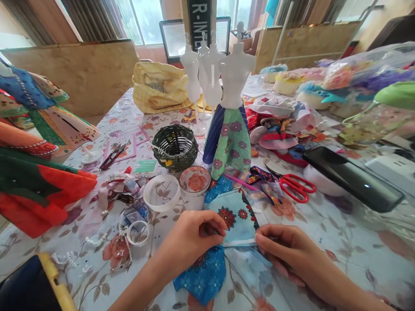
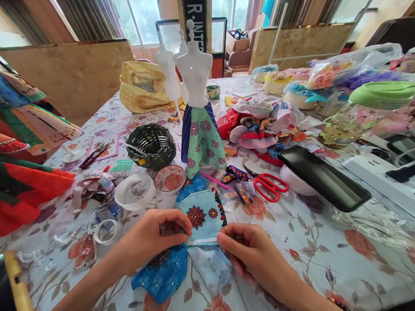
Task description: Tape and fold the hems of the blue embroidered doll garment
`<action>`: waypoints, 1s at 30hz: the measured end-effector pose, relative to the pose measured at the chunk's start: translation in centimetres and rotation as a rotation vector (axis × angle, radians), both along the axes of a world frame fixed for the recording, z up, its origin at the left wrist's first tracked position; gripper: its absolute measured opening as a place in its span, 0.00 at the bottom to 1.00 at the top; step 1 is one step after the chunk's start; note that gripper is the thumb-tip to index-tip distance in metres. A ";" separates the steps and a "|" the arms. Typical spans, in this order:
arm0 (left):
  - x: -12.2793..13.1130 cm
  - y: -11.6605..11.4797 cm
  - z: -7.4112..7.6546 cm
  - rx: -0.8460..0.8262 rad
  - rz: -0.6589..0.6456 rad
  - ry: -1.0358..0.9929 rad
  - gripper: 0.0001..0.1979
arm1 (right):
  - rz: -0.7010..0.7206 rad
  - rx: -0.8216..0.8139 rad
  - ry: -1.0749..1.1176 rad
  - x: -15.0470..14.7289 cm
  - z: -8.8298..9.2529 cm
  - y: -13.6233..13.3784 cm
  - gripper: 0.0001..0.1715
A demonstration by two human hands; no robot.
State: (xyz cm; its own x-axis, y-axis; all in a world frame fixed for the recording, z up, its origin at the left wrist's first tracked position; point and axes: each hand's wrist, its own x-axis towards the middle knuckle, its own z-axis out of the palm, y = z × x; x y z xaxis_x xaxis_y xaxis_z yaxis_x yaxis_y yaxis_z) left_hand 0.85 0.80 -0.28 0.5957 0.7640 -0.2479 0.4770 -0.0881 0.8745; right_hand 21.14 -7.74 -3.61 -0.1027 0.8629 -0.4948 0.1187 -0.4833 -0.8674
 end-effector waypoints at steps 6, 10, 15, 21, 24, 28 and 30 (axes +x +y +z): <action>-0.1 0.1 -0.2 0.007 0.004 -0.005 0.07 | -0.007 -0.015 0.003 0.0 0.1 0.1 0.21; 0.0 0.1 -0.3 0.005 -0.002 -0.001 0.07 | -0.004 -0.011 0.003 0.0 0.1 0.2 0.23; 0.0 0.0 -0.3 0.010 -0.007 0.012 0.07 | -0.002 -0.019 -0.009 -0.1 0.3 0.2 0.23; -0.1 0.0 -0.4 0.007 -0.015 0.015 0.07 | -0.045 -0.039 -0.026 -0.4 0.5 0.2 0.23; -0.1 0.1 -0.4 0.010 -0.016 0.025 0.07 | -0.048 -0.047 -0.057 -0.4 0.5 0.2 0.22; 0.0 0.1 -0.4 0.010 -0.009 0.045 0.06 | -0.053 -0.035 -0.099 -0.5 0.2 0.0 0.22; 0.1 0.0 -0.4 0.008 0.000 0.043 0.04 | -0.055 -0.021 -0.118 -0.6 0.0 -0.1 0.22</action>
State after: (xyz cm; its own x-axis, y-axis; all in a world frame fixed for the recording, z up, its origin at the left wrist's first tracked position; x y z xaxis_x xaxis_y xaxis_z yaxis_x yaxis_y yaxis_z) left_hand 0.90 0.83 -0.67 0.5842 0.7664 -0.2669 0.5142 -0.0951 0.8524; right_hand 20.57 -7.86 -3.63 0.0041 0.8548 -0.5190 0.1918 -0.5101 -0.8385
